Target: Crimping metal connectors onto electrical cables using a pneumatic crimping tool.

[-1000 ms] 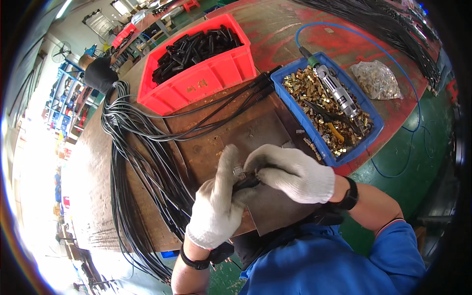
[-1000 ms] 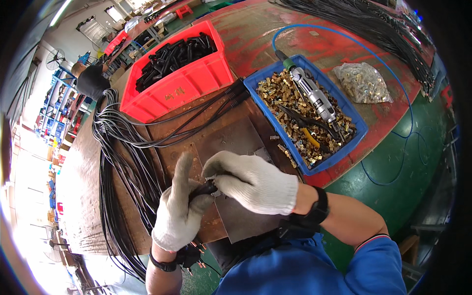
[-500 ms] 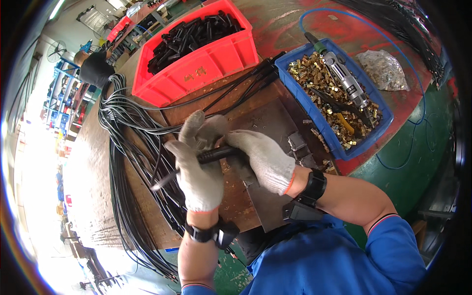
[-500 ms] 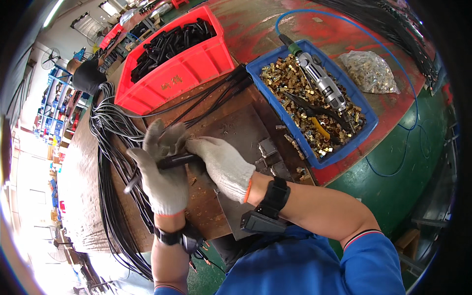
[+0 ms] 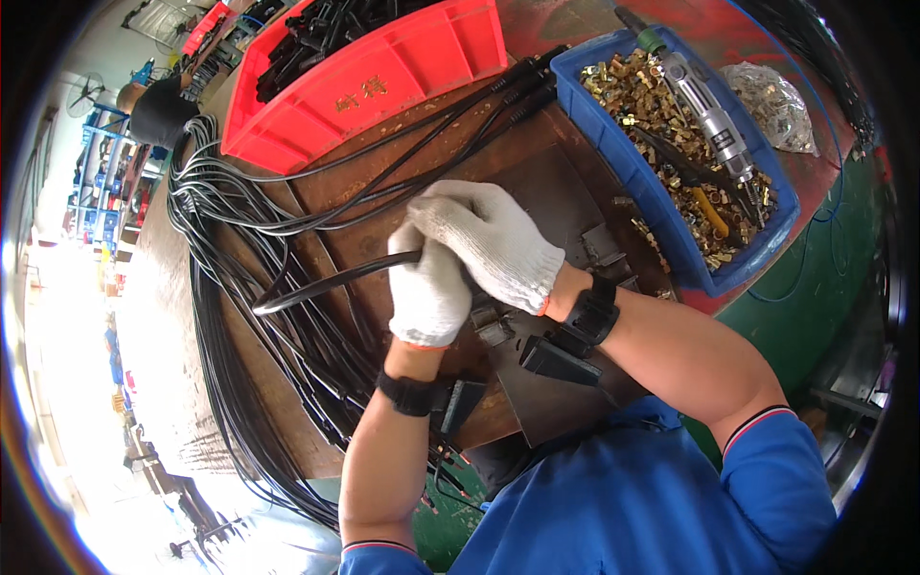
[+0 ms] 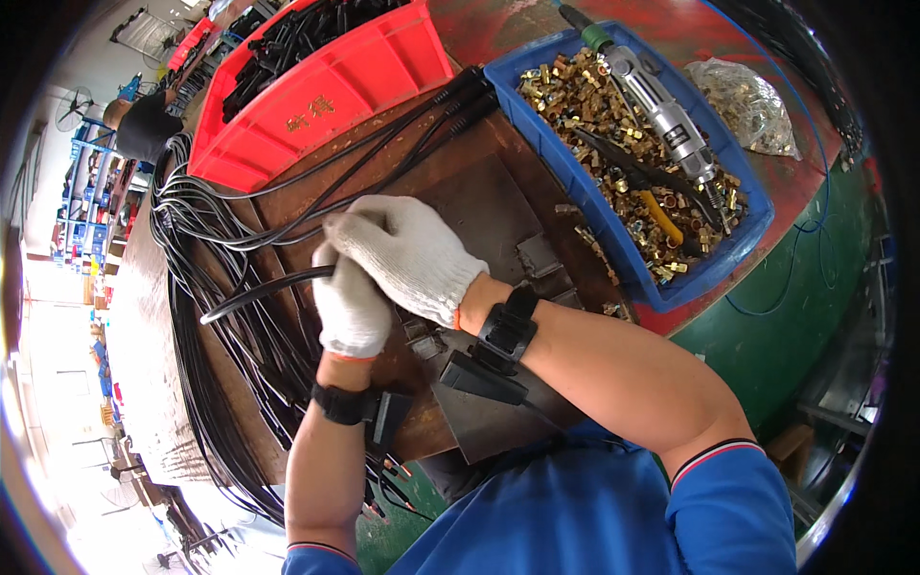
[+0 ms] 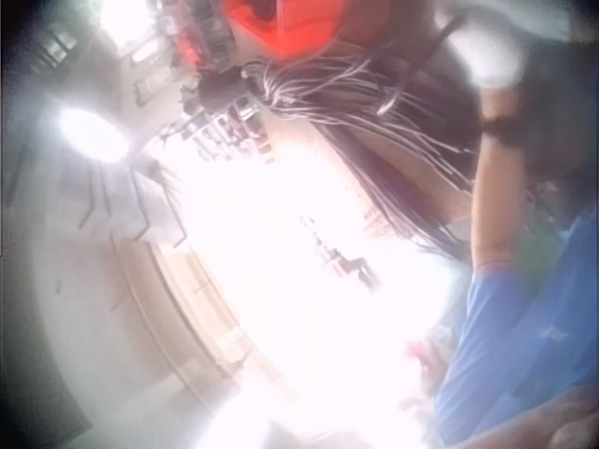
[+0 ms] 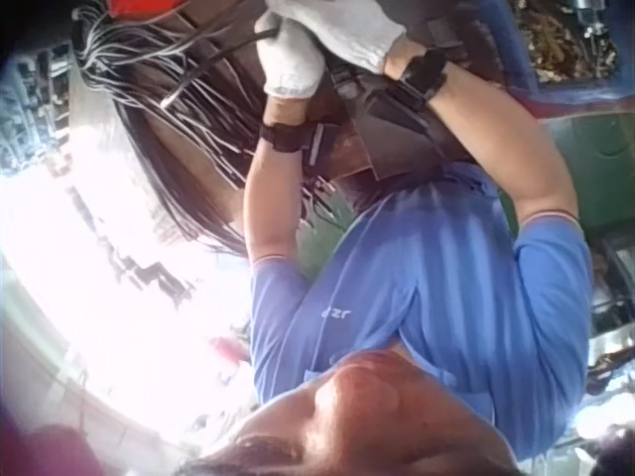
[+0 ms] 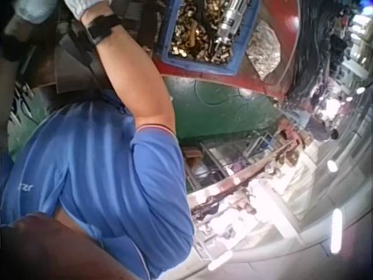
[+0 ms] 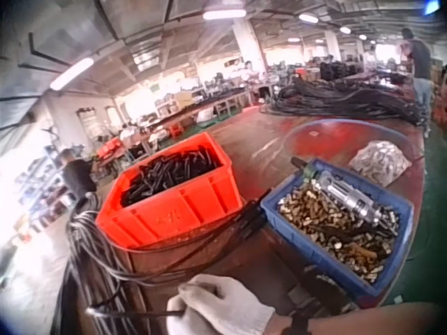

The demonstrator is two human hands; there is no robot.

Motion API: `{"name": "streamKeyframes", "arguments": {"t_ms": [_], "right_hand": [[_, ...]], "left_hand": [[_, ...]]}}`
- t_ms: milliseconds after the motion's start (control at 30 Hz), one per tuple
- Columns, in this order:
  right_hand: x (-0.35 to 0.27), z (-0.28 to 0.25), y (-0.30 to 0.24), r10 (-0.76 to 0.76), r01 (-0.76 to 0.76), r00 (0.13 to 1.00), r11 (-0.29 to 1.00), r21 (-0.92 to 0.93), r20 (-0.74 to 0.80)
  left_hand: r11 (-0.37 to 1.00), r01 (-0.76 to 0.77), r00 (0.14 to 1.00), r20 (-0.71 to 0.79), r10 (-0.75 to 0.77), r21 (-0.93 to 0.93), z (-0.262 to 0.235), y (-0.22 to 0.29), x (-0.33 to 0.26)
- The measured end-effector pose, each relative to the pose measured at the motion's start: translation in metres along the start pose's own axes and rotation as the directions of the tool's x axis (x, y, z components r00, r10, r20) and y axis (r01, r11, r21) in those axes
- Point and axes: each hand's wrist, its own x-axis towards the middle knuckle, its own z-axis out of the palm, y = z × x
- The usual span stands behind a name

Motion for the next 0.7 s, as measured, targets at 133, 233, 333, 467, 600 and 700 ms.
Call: {"name": "streamKeyframes", "arguments": {"t_ms": [133, 233, 333, 467, 600, 700], "right_hand": [[-0.002, -0.001, 0.006, -0.035, 0.035, 0.999, 0.999, 0.001, -0.002], [-0.001, -0.003, -0.003, 0.034, -0.035, 0.998, 0.999, 0.021, 0.060], [-0.016, -0.009, 0.001, -0.343, 0.297, 0.924, 0.923, -0.246, -0.170], [-0.068, -0.028, -0.041, 0.034, -0.031, 0.994, 0.999, 0.025, -0.101], [-0.111, -0.012, -0.065, -0.309, 0.346, 0.938, 0.858, -0.378, 0.158], [-0.119, 0.000, -0.073, -0.357, 0.381, 0.924, 0.828, -0.412, 0.137]], "left_hand": [[0.995, -0.099, 0.994, 0.051, 0.099, -0.013, 0.001, -0.014, -0.004], [0.996, -0.092, 0.996, 0.016, 0.092, -0.011, 0.005, -0.004, -0.004], [0.986, 0.026, 1.000, -0.007, -0.025, 0.166, -0.003, 0.027, -0.021], [0.939, 0.046, 0.984, -0.145, -0.100, -0.340, 0.004, 0.065, -0.052], [0.808, 0.229, 0.914, -0.165, -0.370, -0.542, 0.043, 0.076, -0.079], [0.619, 0.319, 0.912, 0.055, -0.407, -0.718, 0.033, 0.056, -0.092]]}}
